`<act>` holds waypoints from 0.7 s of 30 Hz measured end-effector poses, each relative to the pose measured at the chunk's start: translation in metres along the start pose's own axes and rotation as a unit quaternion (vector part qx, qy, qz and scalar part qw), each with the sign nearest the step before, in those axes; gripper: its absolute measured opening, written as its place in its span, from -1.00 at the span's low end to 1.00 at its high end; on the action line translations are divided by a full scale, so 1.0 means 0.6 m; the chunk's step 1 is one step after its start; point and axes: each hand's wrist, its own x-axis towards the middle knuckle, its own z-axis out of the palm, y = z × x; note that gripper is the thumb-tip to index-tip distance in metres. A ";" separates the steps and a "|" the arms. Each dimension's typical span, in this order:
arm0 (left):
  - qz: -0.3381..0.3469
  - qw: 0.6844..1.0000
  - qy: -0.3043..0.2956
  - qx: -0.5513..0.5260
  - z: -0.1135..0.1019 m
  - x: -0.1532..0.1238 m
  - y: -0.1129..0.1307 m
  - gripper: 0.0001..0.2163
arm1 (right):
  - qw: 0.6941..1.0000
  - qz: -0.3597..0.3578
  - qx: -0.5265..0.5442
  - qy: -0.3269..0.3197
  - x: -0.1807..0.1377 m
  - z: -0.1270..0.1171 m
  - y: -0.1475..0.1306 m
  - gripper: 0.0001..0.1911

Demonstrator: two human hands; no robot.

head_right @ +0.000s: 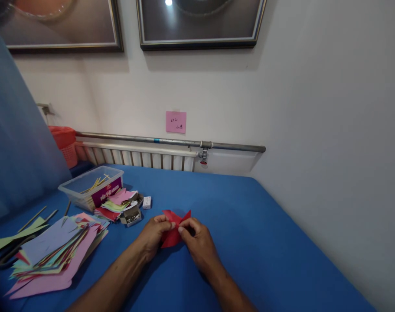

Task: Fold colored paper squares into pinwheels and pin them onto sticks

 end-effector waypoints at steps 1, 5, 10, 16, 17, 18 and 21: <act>-0.001 1.000 -0.004 0.000 0.000 0.000 -0.001 -0.78 | 1.000 -0.001 -0.008 0.001 0.000 0.000 -0.001 -0.78; -0.004 1.000 -0.006 -0.007 0.002 -0.001 -0.001 -0.79 | 0.999 -0.020 -0.044 0.001 0.001 0.002 -0.004 -0.77; -0.005 1.000 0.001 -0.015 0.003 -0.003 -0.001 -0.81 | 0.997 -0.020 -0.068 0.014 0.002 0.009 -0.002 -0.78; -0.001 1.000 0.010 -0.001 0.001 0.001 -0.004 -0.81 | 0.997 -0.013 -0.056 0.042 0.004 0.017 0.002 -0.78; 0.001 1.000 0.012 0.003 0.001 0.002 -0.005 -0.81 | 0.998 -0.016 -0.050 0.045 0.005 0.017 0.004 -0.78; 0.002 1.000 0.014 0.006 0.000 0.003 -0.006 -0.82 | 0.998 -0.015 -0.043 0.046 0.005 0.018 0.005 -0.78; 0.003 1.000 0.016 0.015 0.000 0.005 -0.006 -0.82 | 0.999 0.000 -0.021 0.047 0.005 0.020 0.009 -0.78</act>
